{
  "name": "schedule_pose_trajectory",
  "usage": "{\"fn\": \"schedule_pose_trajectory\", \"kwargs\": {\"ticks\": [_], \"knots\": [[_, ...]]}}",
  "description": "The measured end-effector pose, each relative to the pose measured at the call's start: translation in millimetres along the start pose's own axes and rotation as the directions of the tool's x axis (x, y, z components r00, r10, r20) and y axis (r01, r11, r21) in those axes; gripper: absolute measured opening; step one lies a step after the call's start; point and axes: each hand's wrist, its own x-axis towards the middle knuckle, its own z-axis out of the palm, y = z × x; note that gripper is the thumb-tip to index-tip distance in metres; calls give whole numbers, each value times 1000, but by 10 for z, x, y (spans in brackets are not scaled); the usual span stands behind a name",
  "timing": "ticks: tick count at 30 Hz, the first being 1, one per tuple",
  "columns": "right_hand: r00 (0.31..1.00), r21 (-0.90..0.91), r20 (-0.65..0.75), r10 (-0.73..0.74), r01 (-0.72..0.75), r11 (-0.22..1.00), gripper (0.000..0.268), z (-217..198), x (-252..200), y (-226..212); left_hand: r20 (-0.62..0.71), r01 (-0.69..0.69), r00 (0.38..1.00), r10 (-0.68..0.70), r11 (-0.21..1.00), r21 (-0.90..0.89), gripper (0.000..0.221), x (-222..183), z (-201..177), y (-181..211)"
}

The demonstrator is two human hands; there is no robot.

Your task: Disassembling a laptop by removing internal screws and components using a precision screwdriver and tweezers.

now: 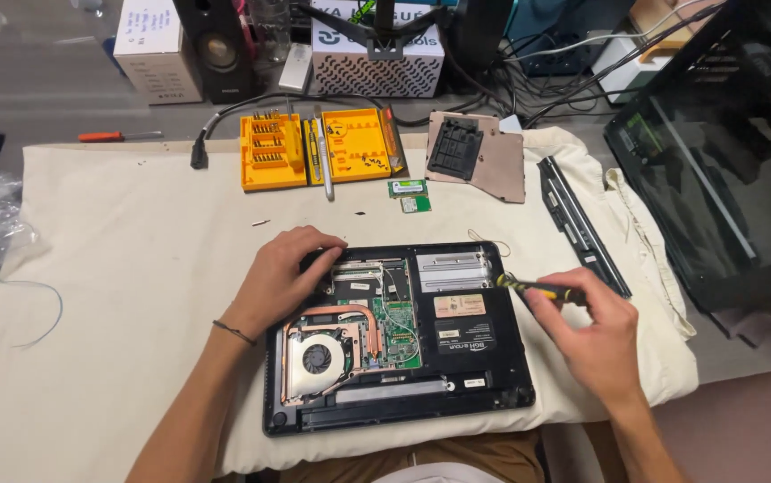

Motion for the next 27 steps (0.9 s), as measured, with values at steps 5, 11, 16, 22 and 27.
{"fn": "schedule_pose_trajectory", "kwargs": {"ticks": [5,11,16,22,27], "knots": [[974,139,175,-145,121,983,11,261,-65,-430,-23,-35,999,36,999,25,22,-15,11,12],[901,98,206,-382,369,924,18,603,-8,-484,-34,-70,997,72,996,54,21,-20,11,21],[885,87,232,-404,395,915,20,669,3,-483,-18,-85,996,86,994,67,21,-16,21,15],[878,167,246,-410,378,911,20,650,67,-607,-27,-112,993,115,991,77,19,-20,19,36],[921,184,237,-309,270,945,21,743,118,-559,0,15,1000,-15,998,58,18,21,-24,128]]}}
